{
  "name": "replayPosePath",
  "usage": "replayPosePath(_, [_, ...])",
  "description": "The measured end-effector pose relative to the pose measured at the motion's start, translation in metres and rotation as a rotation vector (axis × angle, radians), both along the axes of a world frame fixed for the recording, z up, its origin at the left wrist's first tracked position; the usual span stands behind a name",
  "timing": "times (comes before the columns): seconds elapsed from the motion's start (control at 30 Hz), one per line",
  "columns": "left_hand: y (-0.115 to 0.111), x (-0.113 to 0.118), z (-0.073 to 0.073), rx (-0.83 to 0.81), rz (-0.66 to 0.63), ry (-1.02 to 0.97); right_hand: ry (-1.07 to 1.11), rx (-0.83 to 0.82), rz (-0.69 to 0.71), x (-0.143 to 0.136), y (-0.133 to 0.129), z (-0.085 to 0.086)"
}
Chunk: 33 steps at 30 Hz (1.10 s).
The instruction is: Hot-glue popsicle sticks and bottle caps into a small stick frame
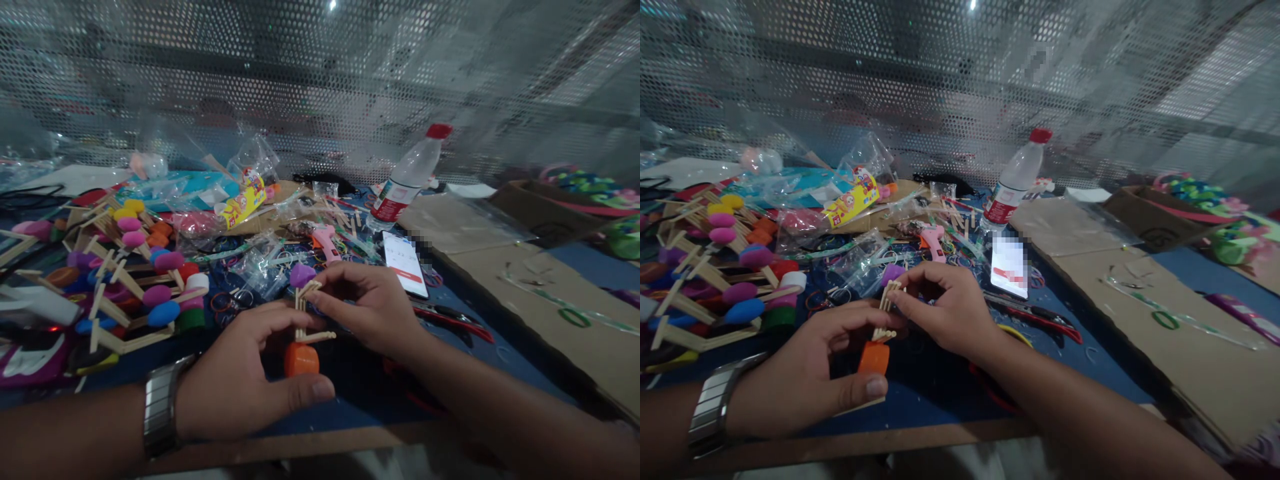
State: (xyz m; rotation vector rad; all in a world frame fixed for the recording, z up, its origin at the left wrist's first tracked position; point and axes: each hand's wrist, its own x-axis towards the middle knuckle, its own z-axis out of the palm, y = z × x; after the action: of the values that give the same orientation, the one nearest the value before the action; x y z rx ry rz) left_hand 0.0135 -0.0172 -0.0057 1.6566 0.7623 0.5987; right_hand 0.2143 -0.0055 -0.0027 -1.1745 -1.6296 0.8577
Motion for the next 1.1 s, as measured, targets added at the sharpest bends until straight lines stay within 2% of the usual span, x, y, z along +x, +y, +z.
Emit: replayPosePath(1.1, [-0.0006, -0.0011, 0.0002, 0.017, -0.006, -0.013, -0.007, -0.007, -0.003, -0.0001, -0.0003, -0.0005])
